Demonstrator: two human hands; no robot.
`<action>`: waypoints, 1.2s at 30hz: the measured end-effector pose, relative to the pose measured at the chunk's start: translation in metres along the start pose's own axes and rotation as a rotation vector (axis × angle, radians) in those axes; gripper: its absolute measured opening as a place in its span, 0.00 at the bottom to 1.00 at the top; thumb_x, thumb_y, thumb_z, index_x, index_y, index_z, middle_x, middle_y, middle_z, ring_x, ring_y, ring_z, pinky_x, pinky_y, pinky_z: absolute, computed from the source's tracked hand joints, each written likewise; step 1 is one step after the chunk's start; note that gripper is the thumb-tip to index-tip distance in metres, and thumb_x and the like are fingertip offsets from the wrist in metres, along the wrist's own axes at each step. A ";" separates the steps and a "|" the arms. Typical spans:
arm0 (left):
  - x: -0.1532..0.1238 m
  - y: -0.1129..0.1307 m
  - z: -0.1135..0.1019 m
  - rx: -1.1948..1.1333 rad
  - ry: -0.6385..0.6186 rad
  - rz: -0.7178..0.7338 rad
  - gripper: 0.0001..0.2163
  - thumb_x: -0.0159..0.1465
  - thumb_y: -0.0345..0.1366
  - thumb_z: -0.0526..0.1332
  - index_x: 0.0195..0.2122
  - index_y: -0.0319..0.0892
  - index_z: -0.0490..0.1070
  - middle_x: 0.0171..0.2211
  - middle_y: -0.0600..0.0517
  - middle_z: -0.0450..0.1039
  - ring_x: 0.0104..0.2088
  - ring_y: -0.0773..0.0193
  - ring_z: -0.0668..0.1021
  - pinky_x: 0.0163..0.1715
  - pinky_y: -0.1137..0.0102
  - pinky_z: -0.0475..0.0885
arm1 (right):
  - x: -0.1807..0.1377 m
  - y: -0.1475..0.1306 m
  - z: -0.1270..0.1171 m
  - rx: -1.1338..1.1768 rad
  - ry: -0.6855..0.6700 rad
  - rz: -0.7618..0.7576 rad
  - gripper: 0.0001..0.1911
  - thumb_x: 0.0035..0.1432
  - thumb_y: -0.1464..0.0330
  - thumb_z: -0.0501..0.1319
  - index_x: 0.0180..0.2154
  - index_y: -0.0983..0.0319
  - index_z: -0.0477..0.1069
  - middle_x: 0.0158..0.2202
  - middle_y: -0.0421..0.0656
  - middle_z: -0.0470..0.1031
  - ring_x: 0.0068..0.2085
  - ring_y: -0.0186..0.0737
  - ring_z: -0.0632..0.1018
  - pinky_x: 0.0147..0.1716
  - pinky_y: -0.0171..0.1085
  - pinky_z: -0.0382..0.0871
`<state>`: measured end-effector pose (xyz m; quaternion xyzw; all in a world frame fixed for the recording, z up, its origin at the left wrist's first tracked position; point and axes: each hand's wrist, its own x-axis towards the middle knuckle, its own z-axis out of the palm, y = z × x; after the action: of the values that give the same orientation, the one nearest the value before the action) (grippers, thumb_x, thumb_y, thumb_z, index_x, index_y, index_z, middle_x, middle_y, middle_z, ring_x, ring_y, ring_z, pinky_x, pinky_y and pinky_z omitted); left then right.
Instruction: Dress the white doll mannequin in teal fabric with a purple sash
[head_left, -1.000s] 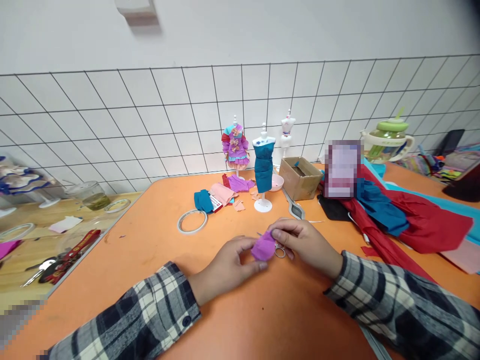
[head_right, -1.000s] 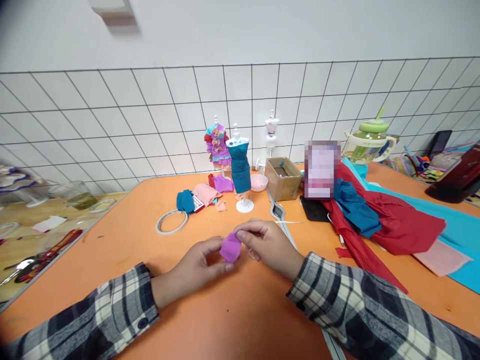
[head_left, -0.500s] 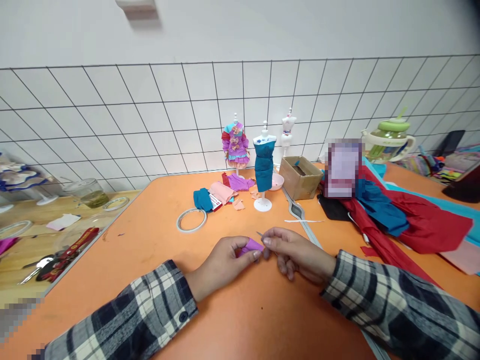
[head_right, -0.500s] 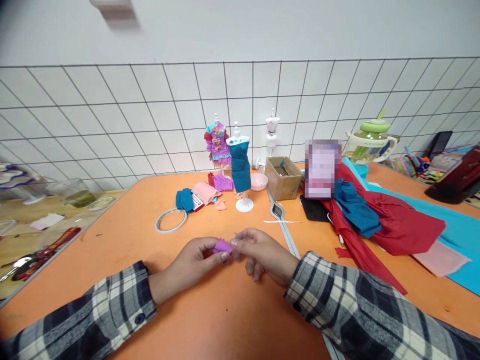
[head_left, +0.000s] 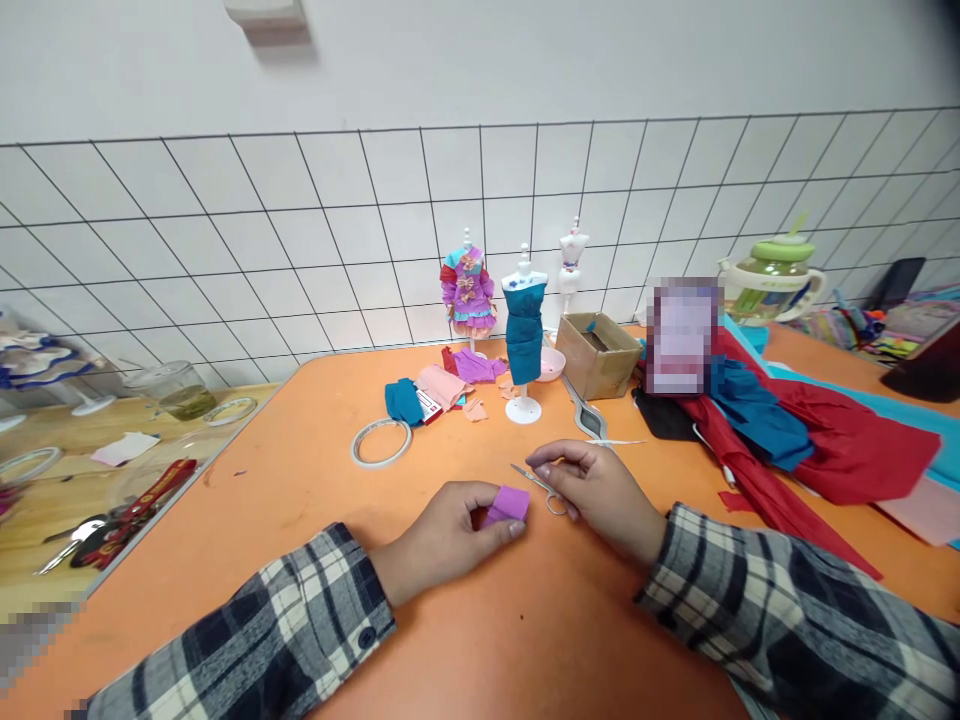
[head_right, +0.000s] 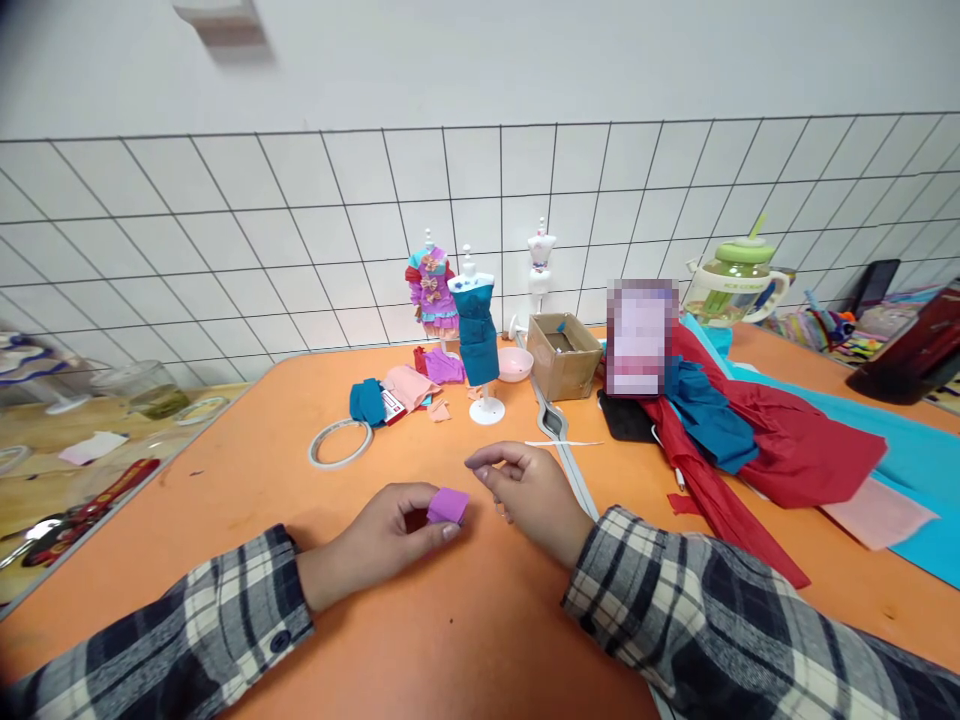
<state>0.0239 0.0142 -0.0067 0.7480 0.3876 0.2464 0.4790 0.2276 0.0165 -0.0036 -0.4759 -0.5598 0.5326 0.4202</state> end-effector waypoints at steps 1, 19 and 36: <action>0.000 0.000 0.000 -0.026 -0.007 0.001 0.15 0.64 0.47 0.61 0.33 0.38 0.75 0.22 0.54 0.70 0.23 0.68 0.68 0.25 0.74 0.64 | 0.000 0.000 0.000 -0.019 -0.002 -0.021 0.16 0.55 0.62 0.61 0.44 0.63 0.74 0.30 0.41 0.73 0.20 0.28 0.66 0.17 0.30 0.60; 0.001 0.001 -0.014 -0.453 -0.084 -0.062 0.16 0.61 0.47 0.65 0.33 0.36 0.78 0.29 0.50 0.75 0.29 0.66 0.72 0.32 0.72 0.65 | -0.001 0.003 0.002 -0.191 -0.092 -0.278 0.11 0.55 0.68 0.60 0.38 0.60 0.79 0.38 0.44 0.81 0.40 0.40 0.80 0.42 0.39 0.75; 0.005 0.000 -0.016 -0.588 -0.055 -0.113 0.15 0.62 0.47 0.63 0.34 0.38 0.78 0.32 0.49 0.78 0.36 0.62 0.75 0.41 0.70 0.66 | 0.008 0.003 -0.011 -0.322 0.163 -0.395 0.10 0.56 0.66 0.60 0.36 0.60 0.80 0.41 0.46 0.80 0.43 0.41 0.79 0.43 0.40 0.74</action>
<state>0.0144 0.0265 -0.0003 0.5609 0.3277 0.3008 0.6983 0.2369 0.0260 -0.0062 -0.4596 -0.6835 0.3042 0.4786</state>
